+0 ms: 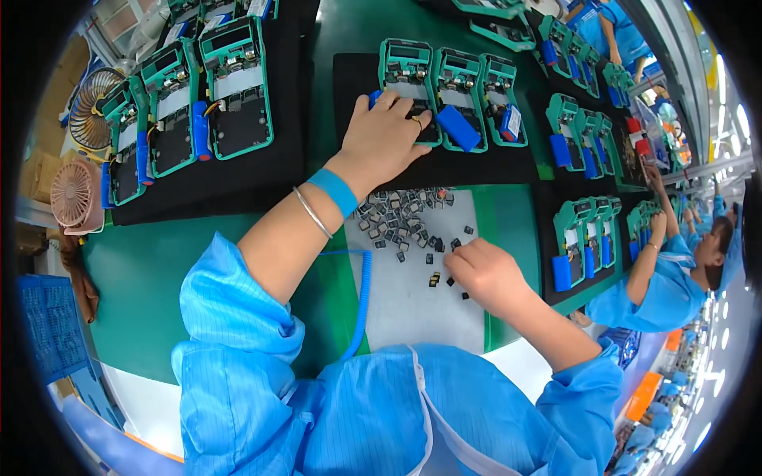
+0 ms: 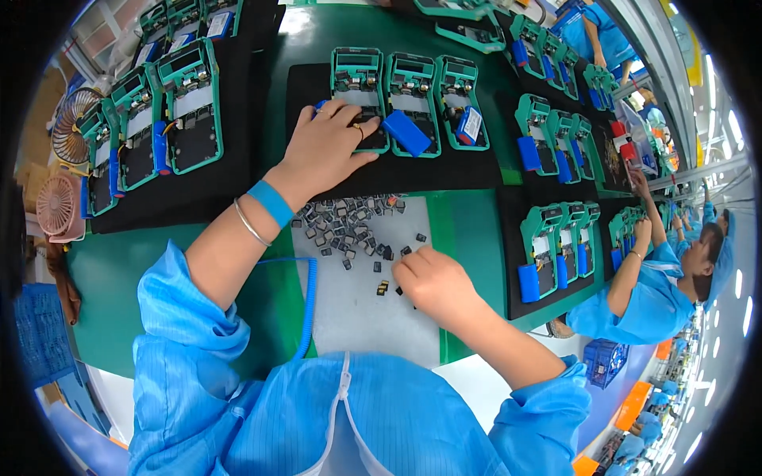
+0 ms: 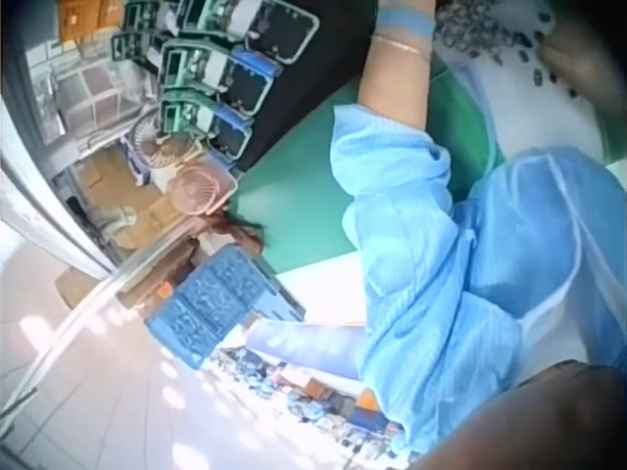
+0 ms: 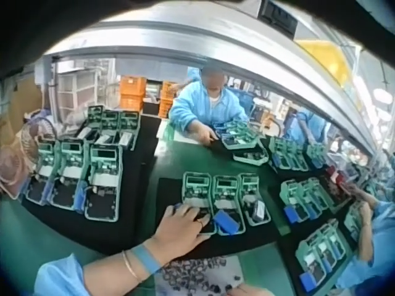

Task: The person installs small electronic components into electronic device housings positioned on trays by hand and slides the trays along the assembly line.

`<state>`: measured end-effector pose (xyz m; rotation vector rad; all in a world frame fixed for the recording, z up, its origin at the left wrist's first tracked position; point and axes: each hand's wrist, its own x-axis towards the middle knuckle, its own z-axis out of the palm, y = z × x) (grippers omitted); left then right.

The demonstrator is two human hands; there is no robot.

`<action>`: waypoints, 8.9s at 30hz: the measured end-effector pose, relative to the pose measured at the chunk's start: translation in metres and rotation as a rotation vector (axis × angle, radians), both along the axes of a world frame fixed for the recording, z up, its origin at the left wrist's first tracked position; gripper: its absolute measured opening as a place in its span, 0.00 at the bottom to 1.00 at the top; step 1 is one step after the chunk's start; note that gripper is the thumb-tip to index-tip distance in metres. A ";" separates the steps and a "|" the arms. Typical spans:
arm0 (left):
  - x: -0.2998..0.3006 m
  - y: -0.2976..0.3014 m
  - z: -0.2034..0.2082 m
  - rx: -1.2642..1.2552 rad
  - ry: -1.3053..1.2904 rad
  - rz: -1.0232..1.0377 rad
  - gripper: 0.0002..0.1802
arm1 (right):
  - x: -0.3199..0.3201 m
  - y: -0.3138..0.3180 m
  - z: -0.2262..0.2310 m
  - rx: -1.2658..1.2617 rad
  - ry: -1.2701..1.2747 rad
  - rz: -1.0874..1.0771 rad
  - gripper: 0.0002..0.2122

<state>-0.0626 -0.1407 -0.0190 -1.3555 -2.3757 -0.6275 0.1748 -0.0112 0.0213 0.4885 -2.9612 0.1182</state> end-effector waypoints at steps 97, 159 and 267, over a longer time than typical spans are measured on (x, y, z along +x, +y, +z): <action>0.023 -0.014 -0.015 0.229 -0.081 0.041 0.25 | -0.034 -0.034 -0.015 -0.156 0.000 0.053 0.07; 0.045 0.050 0.001 0.120 0.076 -0.087 0.19 | -0.192 0.125 0.018 0.437 0.275 0.036 0.05; 0.022 0.135 0.044 -0.145 -0.032 -0.192 0.20 | -0.077 0.165 0.011 -0.852 0.318 -0.356 0.04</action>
